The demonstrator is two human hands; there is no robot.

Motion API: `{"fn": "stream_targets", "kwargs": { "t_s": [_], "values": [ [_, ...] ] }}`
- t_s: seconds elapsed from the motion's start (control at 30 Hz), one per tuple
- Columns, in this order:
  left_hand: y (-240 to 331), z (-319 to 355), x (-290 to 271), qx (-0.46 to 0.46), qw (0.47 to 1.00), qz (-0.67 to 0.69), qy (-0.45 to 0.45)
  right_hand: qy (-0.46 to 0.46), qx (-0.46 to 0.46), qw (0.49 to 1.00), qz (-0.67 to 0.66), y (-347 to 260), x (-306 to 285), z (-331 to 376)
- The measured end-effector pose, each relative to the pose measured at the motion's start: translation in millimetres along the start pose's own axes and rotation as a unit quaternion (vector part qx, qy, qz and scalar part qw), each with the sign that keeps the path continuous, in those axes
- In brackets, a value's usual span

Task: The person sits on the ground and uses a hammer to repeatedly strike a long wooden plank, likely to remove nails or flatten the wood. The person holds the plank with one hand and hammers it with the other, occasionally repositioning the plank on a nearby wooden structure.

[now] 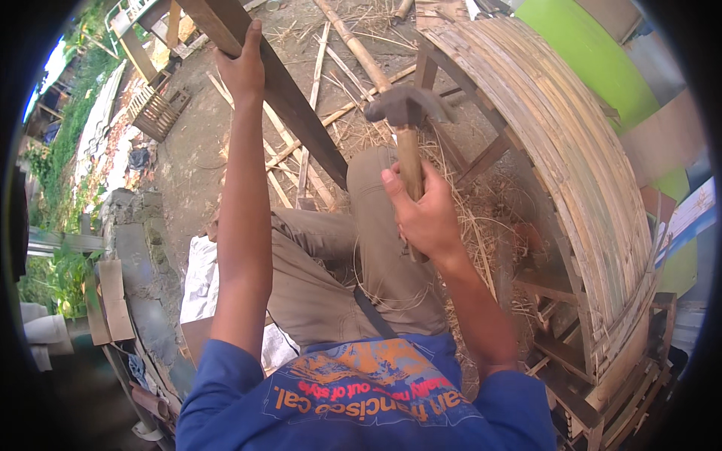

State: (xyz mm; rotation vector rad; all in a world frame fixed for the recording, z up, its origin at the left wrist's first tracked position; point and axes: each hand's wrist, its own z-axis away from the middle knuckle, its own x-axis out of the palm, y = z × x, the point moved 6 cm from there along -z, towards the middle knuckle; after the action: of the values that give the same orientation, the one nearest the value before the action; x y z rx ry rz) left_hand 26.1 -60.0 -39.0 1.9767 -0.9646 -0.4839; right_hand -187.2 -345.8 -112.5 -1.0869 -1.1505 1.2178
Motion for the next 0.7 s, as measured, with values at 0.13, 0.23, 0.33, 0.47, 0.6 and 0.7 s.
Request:
{"fn": "stream_targets", "kwargs": {
  "t_s": [0.13,0.23,0.33,0.47,0.6,0.7],
  "values": [
    [9,10,-17,-0.005,0.998,0.054,-0.005,-0.005,0.038,0.999,-0.039,31,19,-31],
    [7,15,-39,-0.016,0.999,0.04,0.009,0.044,-0.003,0.994,0.101,27,-5,-88],
    [13,22,-45,-0.017,0.996,0.086,0.014,0.056,-0.129,0.948,0.287,59,-45,-151],
    [15,21,-40,-0.008,0.997,0.08,0.007,0.089,-0.038,0.882,0.461,189,-81,-190],
    [9,21,-47,-0.032,0.996,0.081,0.006,0.077,0.136,0.851,0.502,305,-92,-174],
    [19,26,-44,0.009,0.992,0.127,-0.011,0.063,0.179,0.857,0.478,361,-110,-152]
  ]
}}
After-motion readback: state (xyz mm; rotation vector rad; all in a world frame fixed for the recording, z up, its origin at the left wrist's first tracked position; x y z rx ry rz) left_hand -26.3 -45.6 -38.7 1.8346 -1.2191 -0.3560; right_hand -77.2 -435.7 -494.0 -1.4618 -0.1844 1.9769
